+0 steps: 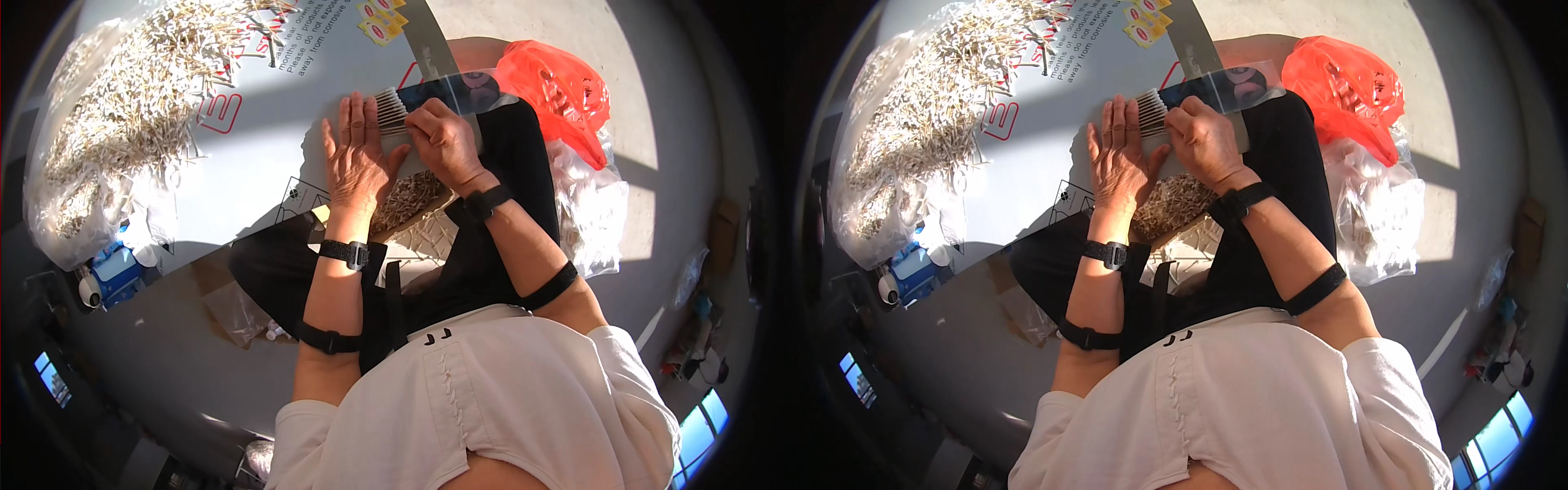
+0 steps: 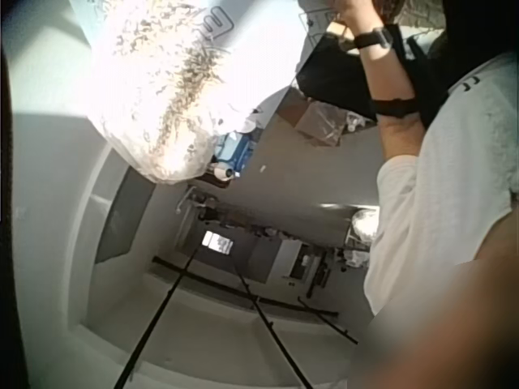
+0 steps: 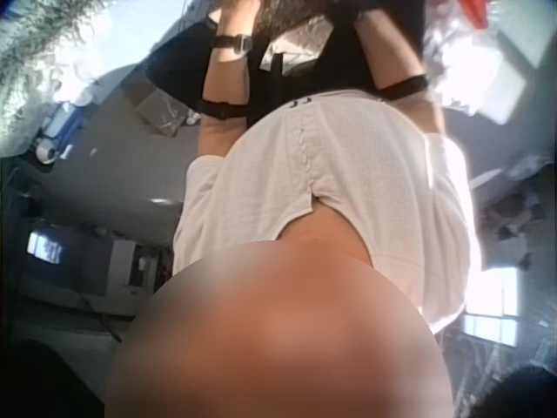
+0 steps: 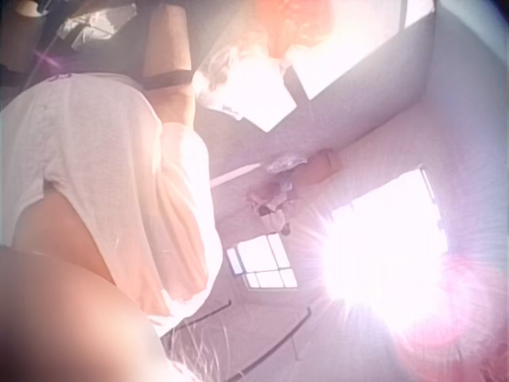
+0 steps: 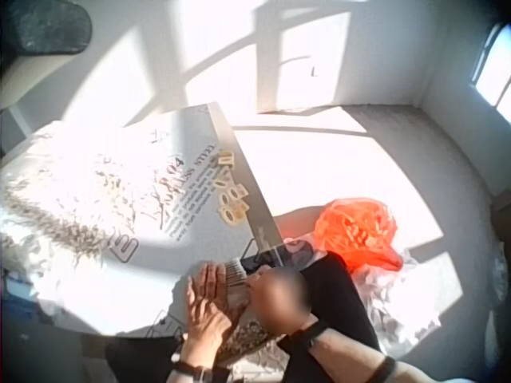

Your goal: Manually counting and packaging bundles of toothpicks into small plastic bags.

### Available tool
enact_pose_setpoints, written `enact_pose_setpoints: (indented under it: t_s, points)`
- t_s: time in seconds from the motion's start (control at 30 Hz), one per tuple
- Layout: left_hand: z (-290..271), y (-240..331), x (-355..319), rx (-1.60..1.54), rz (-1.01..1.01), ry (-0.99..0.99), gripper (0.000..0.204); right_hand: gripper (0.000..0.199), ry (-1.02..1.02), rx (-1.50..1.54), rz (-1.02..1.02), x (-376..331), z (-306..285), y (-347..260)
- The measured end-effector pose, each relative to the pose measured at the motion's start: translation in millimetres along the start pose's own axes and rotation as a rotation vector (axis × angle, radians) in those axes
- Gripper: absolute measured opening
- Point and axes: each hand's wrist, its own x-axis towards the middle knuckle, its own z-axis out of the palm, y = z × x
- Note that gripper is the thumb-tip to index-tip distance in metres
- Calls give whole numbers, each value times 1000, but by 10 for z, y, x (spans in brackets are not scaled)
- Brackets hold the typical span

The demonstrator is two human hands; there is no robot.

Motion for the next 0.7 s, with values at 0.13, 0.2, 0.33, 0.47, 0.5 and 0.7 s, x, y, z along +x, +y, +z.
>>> enact_pose_setpoints:
  t_s: [0.13,0.2,0.33,0.47,0.5,0.7]
  points:
    - [1,-4,-2,4,1,10,86,6,-37,15,26,4,-7,-5]
    - [4,-1,2,10,-5,6,86,7,-4,40,87,18,-8,-43]
    - [1,5,3,7,-7,4,86,8,25,22,83,39,19,-23]
    - [1,5,4,6,-10,8,86,6,13,0,83,53,26,-20]
    - [0,4,4,1,-10,9,86,5,6,2,90,51,28,-16]
    - [-2,-1,9,-11,-13,12,86,5,-15,21,92,49,17,-10]
